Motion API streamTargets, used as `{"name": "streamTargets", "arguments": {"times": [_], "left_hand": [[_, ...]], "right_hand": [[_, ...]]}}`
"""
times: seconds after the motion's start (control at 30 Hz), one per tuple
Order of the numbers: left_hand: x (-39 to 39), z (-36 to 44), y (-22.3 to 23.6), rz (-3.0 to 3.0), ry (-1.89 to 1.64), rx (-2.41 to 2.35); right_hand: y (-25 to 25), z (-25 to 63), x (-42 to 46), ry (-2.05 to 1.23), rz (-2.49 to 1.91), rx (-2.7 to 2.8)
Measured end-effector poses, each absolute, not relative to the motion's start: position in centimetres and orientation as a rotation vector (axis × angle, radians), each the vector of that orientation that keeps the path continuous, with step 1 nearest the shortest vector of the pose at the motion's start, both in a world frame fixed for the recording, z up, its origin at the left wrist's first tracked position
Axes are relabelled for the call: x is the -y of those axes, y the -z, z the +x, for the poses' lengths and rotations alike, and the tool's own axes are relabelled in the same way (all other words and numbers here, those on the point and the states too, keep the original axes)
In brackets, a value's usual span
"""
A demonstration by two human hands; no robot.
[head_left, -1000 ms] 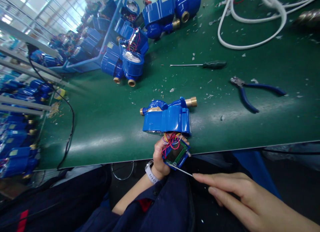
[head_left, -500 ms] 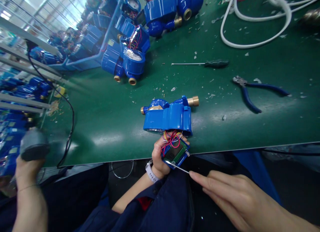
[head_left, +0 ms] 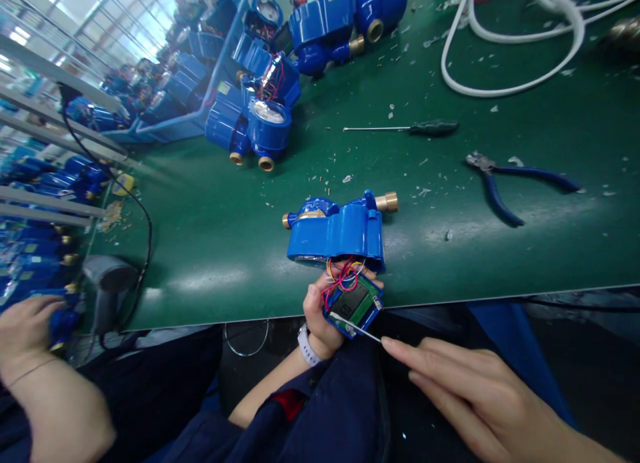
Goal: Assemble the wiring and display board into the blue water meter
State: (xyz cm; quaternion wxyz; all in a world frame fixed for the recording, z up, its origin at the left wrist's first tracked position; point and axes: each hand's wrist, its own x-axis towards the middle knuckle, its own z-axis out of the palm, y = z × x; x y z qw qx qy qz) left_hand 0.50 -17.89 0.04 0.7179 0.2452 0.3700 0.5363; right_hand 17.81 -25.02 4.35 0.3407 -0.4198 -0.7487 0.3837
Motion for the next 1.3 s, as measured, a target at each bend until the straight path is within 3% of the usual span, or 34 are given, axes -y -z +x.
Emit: {"name": "streamTargets", "arguments": {"times": [0.5,0.73,0.87,1.13,1.3], "left_hand": [[18.0,0.5,-0.5,0.491,-1.154,-0.832],[18.0,0.7,-1.6,0.454,-1.125,-0.793],[17.9,0.8,-1.9,0.496,-1.109,-0.808],[17.9,0.9,-2.5,0.457,-1.098,-0.784],[17.9,1.0,-3.1,0.409,-1.091,-0.765]], "right_hand": [[-4.4,19.0,26.1,-0.772,-1.335,1.945],[-4.0,19.3,26.7,-1.368,-1.442,1.225],[-4.1,19.0,26.6,-1.445,-1.417,1.127],[-4.1,19.2,26.1,-1.079,-1.510,1.303],[-3.3,19.2,26.7,-1.122,-1.566,1.177]]}}
